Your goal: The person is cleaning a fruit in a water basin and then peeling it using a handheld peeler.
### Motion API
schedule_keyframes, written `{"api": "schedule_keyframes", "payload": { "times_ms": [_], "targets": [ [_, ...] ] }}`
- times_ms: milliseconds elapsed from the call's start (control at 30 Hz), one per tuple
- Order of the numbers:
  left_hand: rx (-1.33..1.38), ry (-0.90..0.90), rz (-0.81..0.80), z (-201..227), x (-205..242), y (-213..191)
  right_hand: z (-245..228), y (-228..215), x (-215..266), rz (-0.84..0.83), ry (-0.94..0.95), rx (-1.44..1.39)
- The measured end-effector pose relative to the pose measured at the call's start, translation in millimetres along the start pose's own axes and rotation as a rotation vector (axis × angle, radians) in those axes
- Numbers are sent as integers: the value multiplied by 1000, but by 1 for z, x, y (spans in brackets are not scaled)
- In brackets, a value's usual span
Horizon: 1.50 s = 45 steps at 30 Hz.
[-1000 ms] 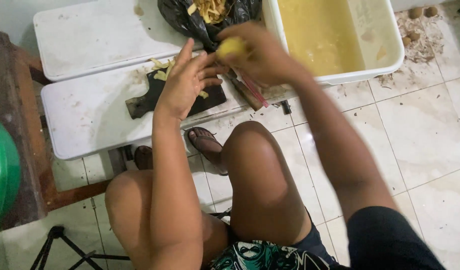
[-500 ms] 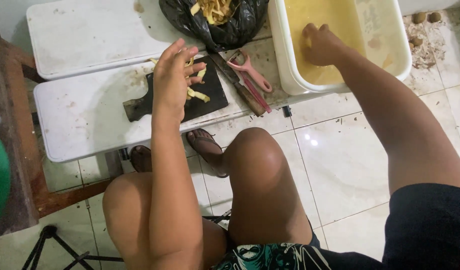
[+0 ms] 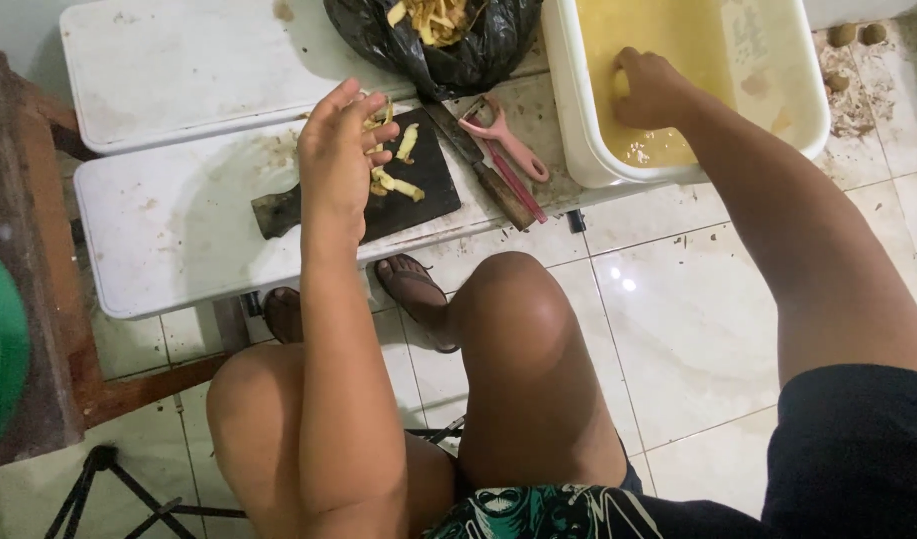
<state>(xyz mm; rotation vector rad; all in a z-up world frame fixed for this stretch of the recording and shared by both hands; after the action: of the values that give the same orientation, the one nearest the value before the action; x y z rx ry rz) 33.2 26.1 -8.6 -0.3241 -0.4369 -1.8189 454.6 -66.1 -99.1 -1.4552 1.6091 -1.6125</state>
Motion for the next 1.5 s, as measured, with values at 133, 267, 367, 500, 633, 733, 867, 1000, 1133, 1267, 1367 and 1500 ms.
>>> {"api": "schedule_keyframes", "payload": {
  "times_ms": [133, 267, 367, 500, 633, 733, 867, 1000, 1133, 1267, 1367, 1500],
  "targets": [
    [14, 12, 10, -1, -2, -3, 12, 5, -6, 40, 3, 112],
    [-25, 12, 16, -1, -1, -4, 18, 0, -15, 144, 26, -78],
    [-20, 2, 30, -1, -3, -5, -30, -37, 30, 81, 173, -196],
    [-10, -2, 58, -5, -5, -9, -8, -41, 40, 104, 62, -530],
    [-57, 1, 77, -7, -6, -11, -5, -46, 51, 254, 48, -391],
    [-70, 9, 79, -7, -4, -11, 5, -49, 50, 430, 3, -244],
    [-184, -1, 51, -6, 2, -15, 9, -55, 54, 479, 58, -280],
    [-367, 66, -59, 14, 18, -18, 13, -62, 51, 507, 22, -461],
    [-600, 131, -103, 34, 30, -27, -74, -84, 86, 496, -115, -628],
    [-579, 8, -177, 29, 34, -32, -153, -68, 84, 401, -262, -586],
    [-663, 49, -256, 19, 29, -39, -233, -46, 99, 246, -502, -623],
    [-812, 339, -290, 9, 19, -56, -314, 4, 98, -18, -514, -656]
  ]
}}
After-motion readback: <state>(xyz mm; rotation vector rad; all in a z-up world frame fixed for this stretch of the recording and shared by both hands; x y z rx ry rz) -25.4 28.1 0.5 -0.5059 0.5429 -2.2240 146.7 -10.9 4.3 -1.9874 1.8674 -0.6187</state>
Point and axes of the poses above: each hand's wrist, its own x-axis away from the middle knuckle, its own y-axis out of the palm, z = x × y, the point moved 3 cm from there along -x, towards the middle knuckle, and after that the axes turned 3 degrees about -y, right-handed, at the moved point
